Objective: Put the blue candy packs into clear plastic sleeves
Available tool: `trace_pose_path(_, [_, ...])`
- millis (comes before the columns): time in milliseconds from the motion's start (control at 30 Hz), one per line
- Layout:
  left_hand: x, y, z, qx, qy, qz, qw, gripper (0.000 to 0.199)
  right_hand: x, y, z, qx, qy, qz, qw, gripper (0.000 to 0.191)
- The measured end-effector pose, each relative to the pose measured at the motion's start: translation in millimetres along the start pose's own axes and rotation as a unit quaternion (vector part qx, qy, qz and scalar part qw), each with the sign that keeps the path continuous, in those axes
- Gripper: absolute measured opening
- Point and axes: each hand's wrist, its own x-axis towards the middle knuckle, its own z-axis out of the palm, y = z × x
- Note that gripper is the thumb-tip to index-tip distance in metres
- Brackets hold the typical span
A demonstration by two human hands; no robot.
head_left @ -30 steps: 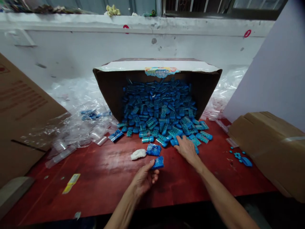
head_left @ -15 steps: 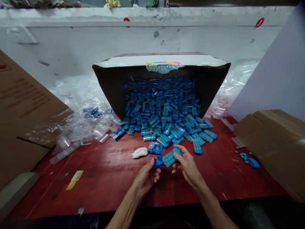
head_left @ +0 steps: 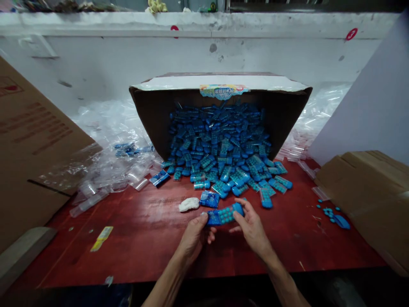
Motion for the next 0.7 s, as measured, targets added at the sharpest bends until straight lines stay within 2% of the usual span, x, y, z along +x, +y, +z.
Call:
trace_pose_path(167, [-1,6,3.1,0.022,0.022,0.017,0.999,0.031,-6,3,4,0.017,0.022,0.016,0.999,0.043])
trace_pose_path(300, [-1,8,4.7,0.049,0.035,0.03,0.998,0.031,-7,8,6,0.029,-0.003,0.033,0.999,0.044])
trace_pose_path(367, [-2,8,6.8,0.037,0.03,0.029,0.998,0.029,-10,13,6,-0.023,-0.004,0.01,1.0,0.04])
trace_pose_path(467, [-3,6,10.1,-0.017,0.007,-0.021,1.0,0.026,-16,22,8,-0.141,0.037,-0.071,0.987,0.035])
trace_pose_path(533, [-3,4,10.8,-0.039,0.016,-0.042,0.998,0.026,-19,26,10,-0.168,0.046,-0.106,0.979,0.033])
trace_pose_path(600, [-2,4,10.2,-0.044,0.027,-0.036,0.998,0.025,-20,29,13,-0.132,0.014,-0.097,0.986,0.031])
trace_pose_path(700, [-2,7,9.1,-0.041,-0.008,-0.032,0.999,0.023,-15,31,15,0.004,-0.063,-0.015,0.998,0.028])
